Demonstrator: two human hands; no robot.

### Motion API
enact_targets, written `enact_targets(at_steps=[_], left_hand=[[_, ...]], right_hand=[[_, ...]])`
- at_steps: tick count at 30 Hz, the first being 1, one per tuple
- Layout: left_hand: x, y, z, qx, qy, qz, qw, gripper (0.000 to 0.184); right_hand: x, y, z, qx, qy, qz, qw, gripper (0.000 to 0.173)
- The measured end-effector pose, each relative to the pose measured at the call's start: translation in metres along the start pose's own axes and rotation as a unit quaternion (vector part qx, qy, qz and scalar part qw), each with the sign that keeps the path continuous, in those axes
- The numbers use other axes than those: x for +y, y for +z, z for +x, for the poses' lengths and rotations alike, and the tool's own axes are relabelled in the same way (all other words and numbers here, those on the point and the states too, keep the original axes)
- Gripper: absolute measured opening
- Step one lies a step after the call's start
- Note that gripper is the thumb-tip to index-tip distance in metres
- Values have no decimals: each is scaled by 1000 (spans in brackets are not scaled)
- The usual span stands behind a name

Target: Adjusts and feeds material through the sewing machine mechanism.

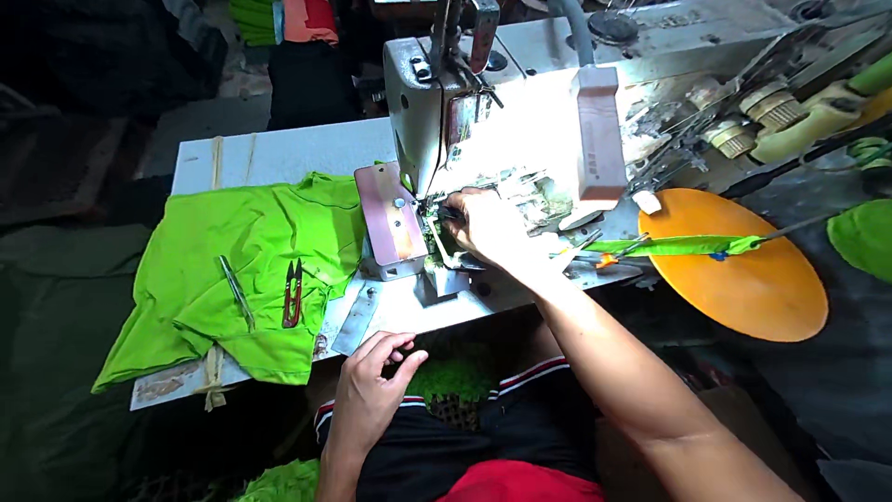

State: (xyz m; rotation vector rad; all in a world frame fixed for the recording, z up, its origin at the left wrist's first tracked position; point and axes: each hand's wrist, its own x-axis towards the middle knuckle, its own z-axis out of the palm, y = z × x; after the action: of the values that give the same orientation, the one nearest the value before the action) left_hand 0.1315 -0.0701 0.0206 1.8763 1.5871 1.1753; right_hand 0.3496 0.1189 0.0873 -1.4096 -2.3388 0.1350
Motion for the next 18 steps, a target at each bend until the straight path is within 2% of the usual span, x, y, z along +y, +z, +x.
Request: enact_targets(at_steps=[5,11,18], left_hand=[[-4,11,-9,-39,-12,-35,999,28],[-6,11,-10,-34,-16,-47,998,26],[-8,0,-12,-12,-27,-58,998,24]], right_hand=[[2,-3,17,4,-48,31,998,11],[3,-6,31,-35,-33,38,998,19],[11,3,-3,0,0,75,997,13]])
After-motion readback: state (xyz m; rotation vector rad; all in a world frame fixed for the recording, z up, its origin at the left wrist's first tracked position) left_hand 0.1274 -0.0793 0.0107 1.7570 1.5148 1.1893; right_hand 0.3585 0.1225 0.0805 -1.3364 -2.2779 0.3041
